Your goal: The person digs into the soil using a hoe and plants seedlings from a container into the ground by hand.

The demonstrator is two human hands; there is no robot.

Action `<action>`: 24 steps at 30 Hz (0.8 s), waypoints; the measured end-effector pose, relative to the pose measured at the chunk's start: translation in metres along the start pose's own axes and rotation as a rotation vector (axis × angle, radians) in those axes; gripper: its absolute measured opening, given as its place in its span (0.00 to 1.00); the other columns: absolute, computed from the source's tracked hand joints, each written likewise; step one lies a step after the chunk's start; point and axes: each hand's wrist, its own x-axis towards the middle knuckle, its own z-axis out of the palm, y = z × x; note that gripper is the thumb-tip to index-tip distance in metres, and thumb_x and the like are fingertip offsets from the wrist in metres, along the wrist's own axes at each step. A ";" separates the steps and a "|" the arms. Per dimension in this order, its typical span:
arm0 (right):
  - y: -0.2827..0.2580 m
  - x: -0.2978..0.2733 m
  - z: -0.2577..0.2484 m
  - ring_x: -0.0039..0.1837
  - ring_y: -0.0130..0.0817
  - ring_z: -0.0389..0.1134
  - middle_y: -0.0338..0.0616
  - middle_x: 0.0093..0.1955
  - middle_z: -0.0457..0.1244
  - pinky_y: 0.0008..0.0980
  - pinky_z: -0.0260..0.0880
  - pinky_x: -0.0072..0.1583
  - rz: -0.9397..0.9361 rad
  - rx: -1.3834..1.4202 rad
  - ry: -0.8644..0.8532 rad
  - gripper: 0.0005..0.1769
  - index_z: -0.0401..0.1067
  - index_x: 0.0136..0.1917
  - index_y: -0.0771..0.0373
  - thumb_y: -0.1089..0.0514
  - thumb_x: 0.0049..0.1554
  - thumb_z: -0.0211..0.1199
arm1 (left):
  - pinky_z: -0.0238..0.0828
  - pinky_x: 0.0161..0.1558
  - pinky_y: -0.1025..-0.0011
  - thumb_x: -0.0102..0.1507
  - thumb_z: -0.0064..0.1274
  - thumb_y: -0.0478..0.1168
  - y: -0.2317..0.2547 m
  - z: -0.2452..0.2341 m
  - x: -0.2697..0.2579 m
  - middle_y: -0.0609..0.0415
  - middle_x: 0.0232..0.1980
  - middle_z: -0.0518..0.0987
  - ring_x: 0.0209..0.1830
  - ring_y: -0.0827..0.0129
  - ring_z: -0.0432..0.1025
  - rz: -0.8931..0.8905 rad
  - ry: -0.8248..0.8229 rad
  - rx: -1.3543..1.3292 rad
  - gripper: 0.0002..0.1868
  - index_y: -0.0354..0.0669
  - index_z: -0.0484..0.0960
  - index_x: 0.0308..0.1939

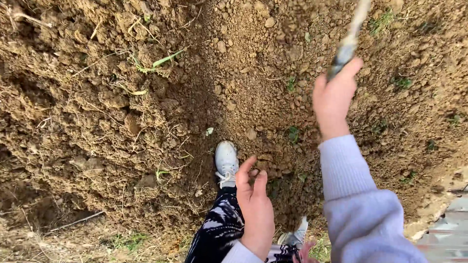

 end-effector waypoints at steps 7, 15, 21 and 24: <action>0.020 -0.007 0.080 0.43 0.42 0.64 0.55 0.47 0.62 0.47 0.61 0.42 0.441 -0.092 -0.518 0.48 0.29 0.82 0.69 0.61 0.64 0.59 | 0.63 0.60 0.73 0.63 0.51 0.30 0.003 0.003 -0.005 0.57 0.53 0.76 0.50 0.72 0.66 -0.108 0.045 -0.109 0.21 0.44 0.81 0.61; 0.035 -0.020 0.039 0.43 0.48 0.64 0.55 0.44 0.62 0.51 0.63 0.43 0.212 -0.075 -0.268 0.22 0.49 0.57 0.62 0.63 0.60 0.62 | 0.65 0.61 0.73 0.62 0.51 0.31 -0.008 0.004 -0.020 0.57 0.57 0.79 0.51 0.72 0.69 -0.044 0.028 -0.065 0.21 0.44 0.81 0.59; 0.010 0.005 0.029 0.43 0.37 0.68 0.53 0.49 0.66 0.35 0.74 0.40 -0.054 0.097 0.020 0.27 0.48 0.62 0.64 0.76 0.57 0.60 | 0.67 0.62 0.73 0.62 0.51 0.32 -0.009 0.001 -0.027 0.56 0.60 0.79 0.54 0.72 0.71 -0.034 0.027 -0.065 0.20 0.45 0.81 0.58; 0.009 0.019 0.053 0.50 0.34 0.69 0.54 0.56 0.64 0.30 0.76 0.47 -0.024 0.156 0.064 0.29 0.46 0.67 0.70 0.78 0.58 0.54 | 0.67 0.63 0.72 0.62 0.51 0.33 -0.009 -0.001 -0.028 0.56 0.61 0.78 0.56 0.71 0.72 -0.050 0.038 -0.069 0.21 0.45 0.81 0.59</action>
